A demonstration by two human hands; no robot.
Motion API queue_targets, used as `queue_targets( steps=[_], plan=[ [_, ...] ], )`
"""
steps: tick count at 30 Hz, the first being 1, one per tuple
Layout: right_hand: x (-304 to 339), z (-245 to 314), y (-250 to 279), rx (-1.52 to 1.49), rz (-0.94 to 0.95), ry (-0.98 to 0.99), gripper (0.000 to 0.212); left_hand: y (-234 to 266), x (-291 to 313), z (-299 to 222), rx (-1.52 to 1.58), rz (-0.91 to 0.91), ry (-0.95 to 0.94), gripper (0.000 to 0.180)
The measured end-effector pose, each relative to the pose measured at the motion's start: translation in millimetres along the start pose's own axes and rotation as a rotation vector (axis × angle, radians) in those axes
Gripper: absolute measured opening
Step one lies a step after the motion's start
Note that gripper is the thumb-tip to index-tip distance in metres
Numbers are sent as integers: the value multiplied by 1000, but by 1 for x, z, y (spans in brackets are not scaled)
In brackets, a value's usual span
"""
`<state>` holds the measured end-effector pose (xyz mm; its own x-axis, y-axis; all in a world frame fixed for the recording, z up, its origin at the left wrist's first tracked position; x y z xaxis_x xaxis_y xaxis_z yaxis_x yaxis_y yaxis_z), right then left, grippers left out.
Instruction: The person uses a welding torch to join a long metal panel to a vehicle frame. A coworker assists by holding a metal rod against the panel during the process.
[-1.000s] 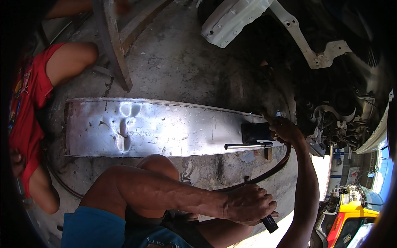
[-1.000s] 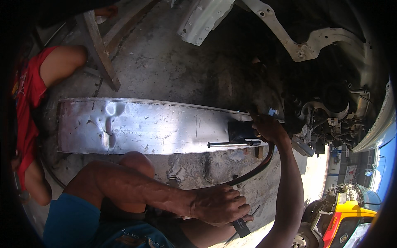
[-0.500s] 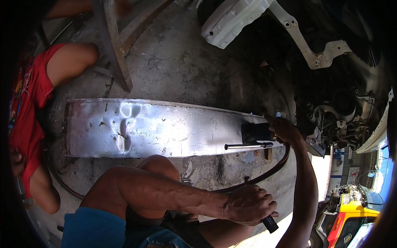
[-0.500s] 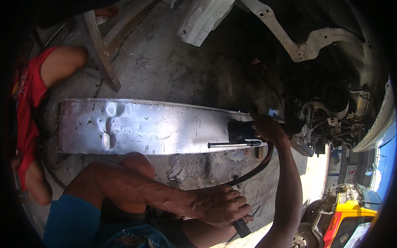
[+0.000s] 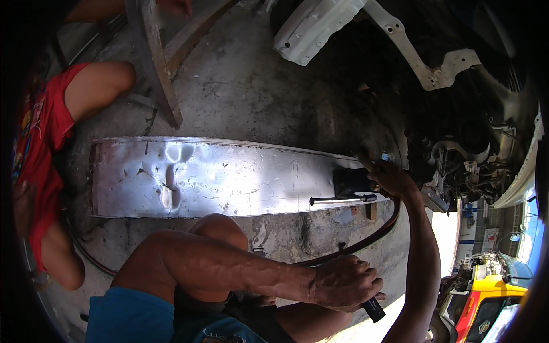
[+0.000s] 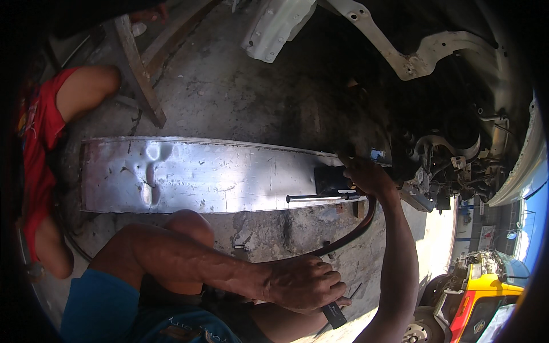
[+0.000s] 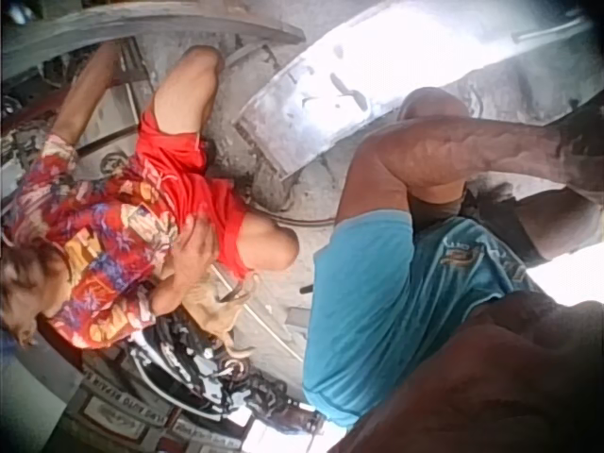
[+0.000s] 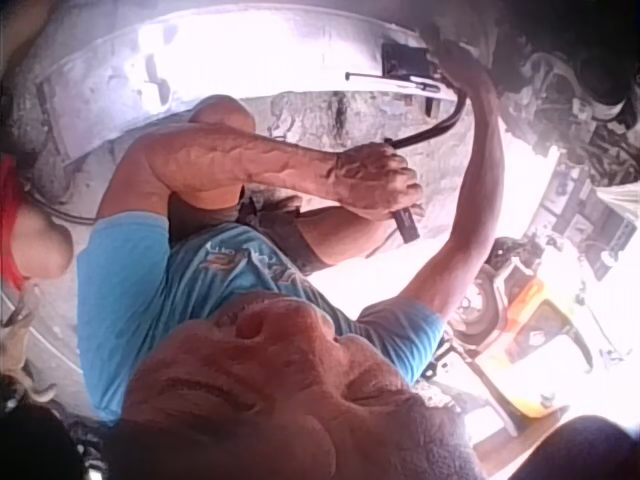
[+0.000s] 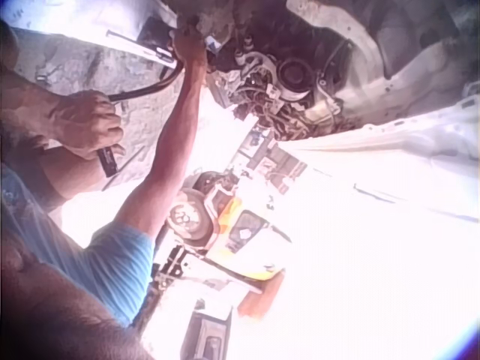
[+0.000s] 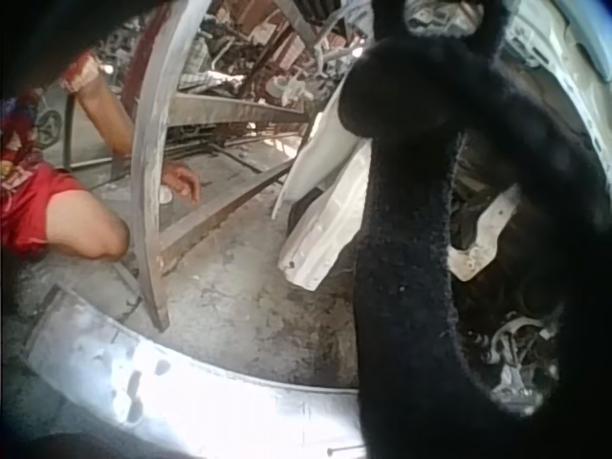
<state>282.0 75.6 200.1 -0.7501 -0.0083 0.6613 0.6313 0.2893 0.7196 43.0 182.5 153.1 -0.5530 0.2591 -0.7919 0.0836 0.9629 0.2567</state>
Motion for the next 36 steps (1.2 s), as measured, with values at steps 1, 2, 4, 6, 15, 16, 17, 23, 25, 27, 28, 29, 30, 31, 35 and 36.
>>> queue_targets(
  steps=[1, 2, 4, 6, 15, 16, 17, 23, 25, 27, 28, 29, 30, 31, 35, 36],
  plan=[
    [-2, -2, -1, -36, -34, 21, 55, 0, 0, 0, 0, -7, -2, 40],
    [-4, -3, -2, -70, -67, 44, 47, 0, 0, 1, -1, -14, -4, 41],
    [-16, -30, -14, -133, -176, 96, 32, 1, -2, -2, 13, -6, -16, 41],
    [-26, -40, -19, -102, -229, 111, 36, 1, -2, -2, 41, 42, 9, 39],
    [-56, -64, -35, 172, -201, 150, 72, 4, -3, 2, 10, -42, -10, 39],
    [-58, -64, -36, 149, -192, 130, 72, 4, -2, 2, 3, -43, -10, 39],
    [-59, -63, -36, 126, -184, 109, 72, 4, -2, 3, -4, -44, -9, 39],
    [-68, -58, -32, 138, -206, 139, 72, 9, 0, -1, -19, -14, -17, 39],
    [-65, -75, -45, 111, -223, 133, 70, 6, -5, -2, 7, -31, -20, 39],
    [-64, -78, -49, 186, -251, 193, 68, 3, -5, -2, 4, -31, -25, 39],
    [-63, -74, -47, 226, -272, 232, 68, 4, -4, -4, -15, -12, -17, 39],
    [-62, -72, -46, 251, -282, 249, 67, 4, -4, -5, -23, -16, -15, 39],
    [-61, -71, -45, 276, -289, 261, 66, 3, -4, -6, -25, -22, -15, 39],
    [-59, -71, -45, 302, -295, 271, 65, 1, -3, -7, -25, -27, -15, 39],
    [-37, -60, -37, 237, -261, 220, 64, -3, 0, -8, -24, -36, -20, 40],
    [-24, -37, -24, 141, -190, 149, 64, 0, 1, -6, -20, -40, -15, 40]
  ],
)
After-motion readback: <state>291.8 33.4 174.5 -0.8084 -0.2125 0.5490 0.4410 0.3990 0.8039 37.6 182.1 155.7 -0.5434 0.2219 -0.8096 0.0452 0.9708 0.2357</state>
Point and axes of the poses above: each hand's wrist, its own x-axis away from the middle knuckle, its own y-axis out of the back of the hand, z = x × y, the point moved 2 cm from there along -x, towards the middle knuckle, and after that the axes turned 1 degree about -x, right-handed, at the moved point
